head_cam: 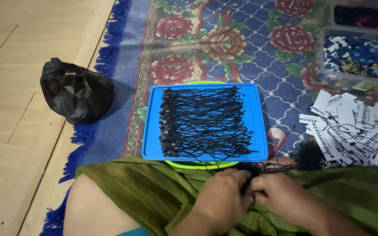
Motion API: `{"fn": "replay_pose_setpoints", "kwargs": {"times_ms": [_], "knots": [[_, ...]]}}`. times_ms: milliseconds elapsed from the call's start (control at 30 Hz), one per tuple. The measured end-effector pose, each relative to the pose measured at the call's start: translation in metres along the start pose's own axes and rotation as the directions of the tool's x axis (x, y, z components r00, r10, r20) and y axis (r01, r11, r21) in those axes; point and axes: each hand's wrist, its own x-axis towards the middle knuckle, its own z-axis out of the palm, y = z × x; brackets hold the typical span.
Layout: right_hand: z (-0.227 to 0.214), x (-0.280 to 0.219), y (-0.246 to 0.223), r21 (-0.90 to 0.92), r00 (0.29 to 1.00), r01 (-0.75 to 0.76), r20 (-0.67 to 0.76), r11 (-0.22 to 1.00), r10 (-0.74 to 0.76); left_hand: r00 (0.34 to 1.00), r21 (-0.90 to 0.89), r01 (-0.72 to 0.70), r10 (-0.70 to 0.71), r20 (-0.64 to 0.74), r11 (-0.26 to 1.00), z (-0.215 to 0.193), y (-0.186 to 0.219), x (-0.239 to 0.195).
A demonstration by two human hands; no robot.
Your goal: The person sits on the floor and ties black cable ties by hand. They repeatedly pick up a cable tie, pull the tail through the head to tighten it, and place the finished tie onto a blue tray.
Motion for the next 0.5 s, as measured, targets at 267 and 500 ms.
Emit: {"fn": "replay_pose_setpoints", "kwargs": {"times_ms": [267, 500], "knots": [[-0.024, -0.035, -0.006, 0.307, 0.959, 0.192, -0.26, 0.932, -0.112, 0.996, -0.021, 0.078, -0.076, 0.055, 0.997, -0.001, 0.006, -0.005], [-0.047, -0.05, -0.02, 0.327, 0.939, 0.244, -0.314, 0.913, -0.139, 0.998, -0.225, -0.039, 0.026, -0.06, 0.974, -0.027, 0.039, -0.006]]}}
